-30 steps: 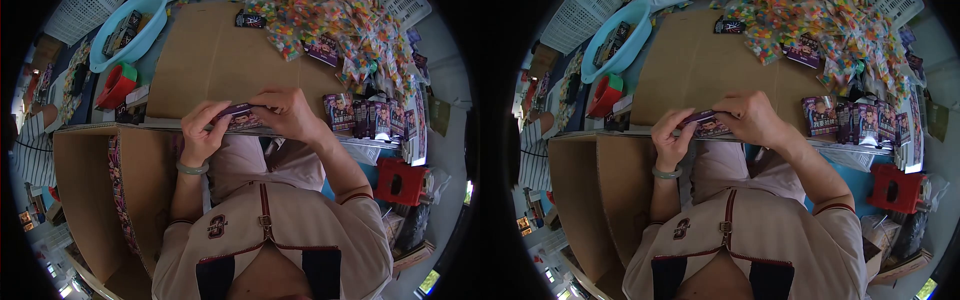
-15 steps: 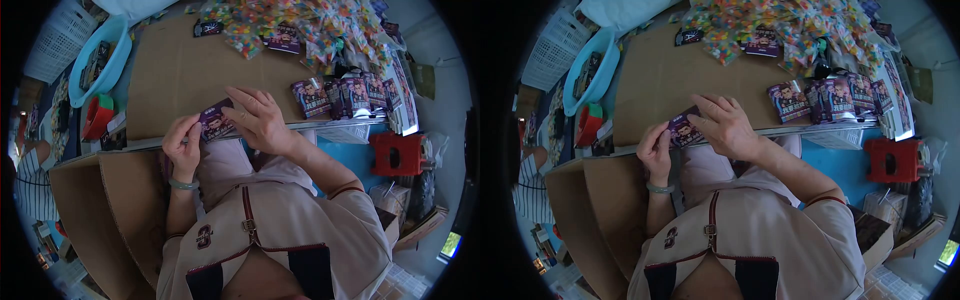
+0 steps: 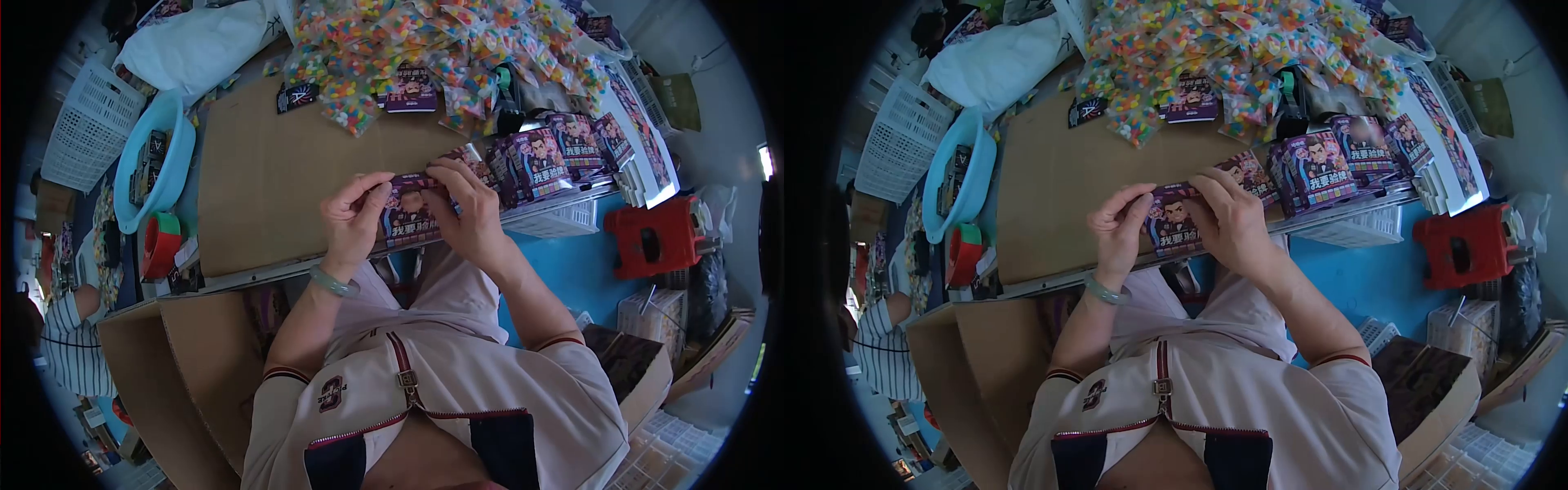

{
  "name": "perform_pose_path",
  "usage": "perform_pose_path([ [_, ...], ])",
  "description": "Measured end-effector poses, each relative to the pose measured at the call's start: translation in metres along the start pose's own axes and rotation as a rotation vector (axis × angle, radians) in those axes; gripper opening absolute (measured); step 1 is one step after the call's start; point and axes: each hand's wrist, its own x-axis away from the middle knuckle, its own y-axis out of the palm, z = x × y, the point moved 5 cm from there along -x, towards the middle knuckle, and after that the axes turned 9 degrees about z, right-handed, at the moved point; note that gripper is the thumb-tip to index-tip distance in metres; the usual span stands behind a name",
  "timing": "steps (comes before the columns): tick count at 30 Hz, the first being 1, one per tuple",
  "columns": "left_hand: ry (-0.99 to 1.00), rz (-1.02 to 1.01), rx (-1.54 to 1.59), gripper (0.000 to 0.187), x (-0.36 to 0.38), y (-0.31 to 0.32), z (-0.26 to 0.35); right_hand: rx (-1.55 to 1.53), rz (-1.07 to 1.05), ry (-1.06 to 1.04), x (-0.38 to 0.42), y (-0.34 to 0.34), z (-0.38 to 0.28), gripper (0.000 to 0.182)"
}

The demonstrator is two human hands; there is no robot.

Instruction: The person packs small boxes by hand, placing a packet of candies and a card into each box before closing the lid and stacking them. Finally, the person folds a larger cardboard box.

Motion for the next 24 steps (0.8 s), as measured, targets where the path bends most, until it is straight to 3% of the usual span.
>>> perform_pose_path([
  [3,0.001,-0.035,-0.026,0.014,-0.006,0.008,0.001,-0.029,-0.123,0.142,0.002,-0.004,0.013,0.041],
  [4,-0.113,-0.037,-0.051,0.015,-0.007,0.012,-0.004,-0.036,-0.119,0.135,-0.002,-0.005,0.010,0.041],
  [5,-0.229,-0.038,-0.075,0.015,-0.007,0.016,-0.009,0.127,0.047,-0.023,-0.009,-0.015,-0.002,0.041],
  [6,-0.223,-0.036,-0.079,0.015,-0.011,0.022,-0.011,0.290,0.215,-0.180,-0.012,-0.022,-0.014,0.041],
  [7,-0.356,-0.004,0.038,0.015,-0.016,0.030,-0.022,0.286,0.215,-0.186,-0.012,-0.020,-0.016,0.041],
  [8,-0.487,0.028,0.156,0.016,-0.020,0.039,-0.034,0.324,0.188,-0.191,-0.012,-0.016,-0.019,0.042],
  [11,-0.520,0.007,0.160,0.016,-0.032,0.064,-0.067,0.421,0.099,-0.197,-0.005,-0.002,-0.003,0.051],
  [13,-0.534,-0.013,0.125,0.017,-0.049,0.068,-0.090,0.450,-0.052,0.025,0.001,0.012,0.032,0.059],
  [15,0.113,0.028,-0.601,0.034,-0.085,0.056,-0.081,0.532,-0.051,-0.008,0.006,0.017,0.041,0.063],
  [18,-0.683,0.100,-0.199,0.052,-0.115,0.045,-0.108,0.596,-0.051,-0.027,0.011,0.019,0.045,0.070],
  [22,-0.765,0.182,-0.235,0.052,-0.128,0.047,-0.128,0.568,-0.058,-0.007,0.012,0.019,0.046,0.073],
  [24,-0.599,0.018,-0.406,0.052,-0.130,0.046,-0.125,0.569,-0.058,-0.009,0.011,0.018,0.045,0.072],
])
